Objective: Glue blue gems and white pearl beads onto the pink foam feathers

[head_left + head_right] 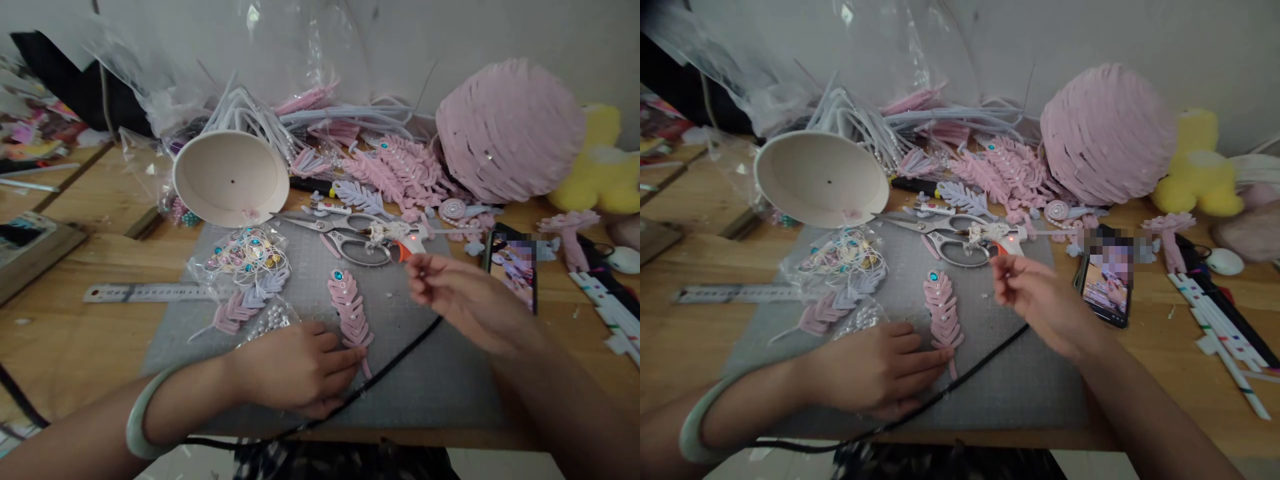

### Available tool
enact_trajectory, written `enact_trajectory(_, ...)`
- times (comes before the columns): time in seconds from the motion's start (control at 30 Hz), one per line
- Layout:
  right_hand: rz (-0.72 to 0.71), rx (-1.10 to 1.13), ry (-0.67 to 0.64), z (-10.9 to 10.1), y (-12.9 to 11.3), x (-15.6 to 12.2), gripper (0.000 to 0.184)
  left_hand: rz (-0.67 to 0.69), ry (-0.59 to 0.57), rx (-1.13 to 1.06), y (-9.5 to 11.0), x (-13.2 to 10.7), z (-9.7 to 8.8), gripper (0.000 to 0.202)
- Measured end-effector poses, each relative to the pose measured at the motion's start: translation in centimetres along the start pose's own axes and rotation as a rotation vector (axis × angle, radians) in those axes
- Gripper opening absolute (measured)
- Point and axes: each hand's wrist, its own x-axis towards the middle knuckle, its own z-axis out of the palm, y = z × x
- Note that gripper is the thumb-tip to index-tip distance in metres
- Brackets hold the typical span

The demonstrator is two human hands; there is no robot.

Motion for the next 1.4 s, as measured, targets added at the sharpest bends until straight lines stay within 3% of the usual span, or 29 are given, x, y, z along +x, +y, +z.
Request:
enact_trajectory(0.17, 0.13, -0.01, -0.165, 1.1, 2.5, 0.1, 0.004, -0.005, -0.02, 0.0, 0.0, 0.0, 0.0, 0.031)
enact_trajectory(0.33, 0.172, -0.062, -0.236, 0.8, 3.7, 1.0, 0.022, 0.001, -0.036, -0.011, -0.1, 0.1, -0.3, 0.031)
enact_trajectory(0.53, 0.162, -0.143, -0.224, 0.9, 4.0, 1.2, 0.031, -0.006, -0.034, -0.01, 0.0, 0.0, -0.3, 0.032)
enact_trajectory(0.97, 0.324, 0.183, -0.264, 0.9, 2.8, 0.4, 0.017, -0.009, -0.005, -0.007, 0.0, 0.0, -0.1, 0.03)
enact_trajectory(1.2, 0.317, 0.123, -0.292, 0.9, 3.0, 0.7, 0.011, -0.001, -0.011, -0.023, -0.1, 0.1, -0.2, 0.029)
enact_trajectory(1.4, 0.272, -0.021, -0.281, 1.0, 3.6, 0.8, 0.03, -0.015, -0.024, -0.011, 0.0, 0.1, -0.1, 0.029)
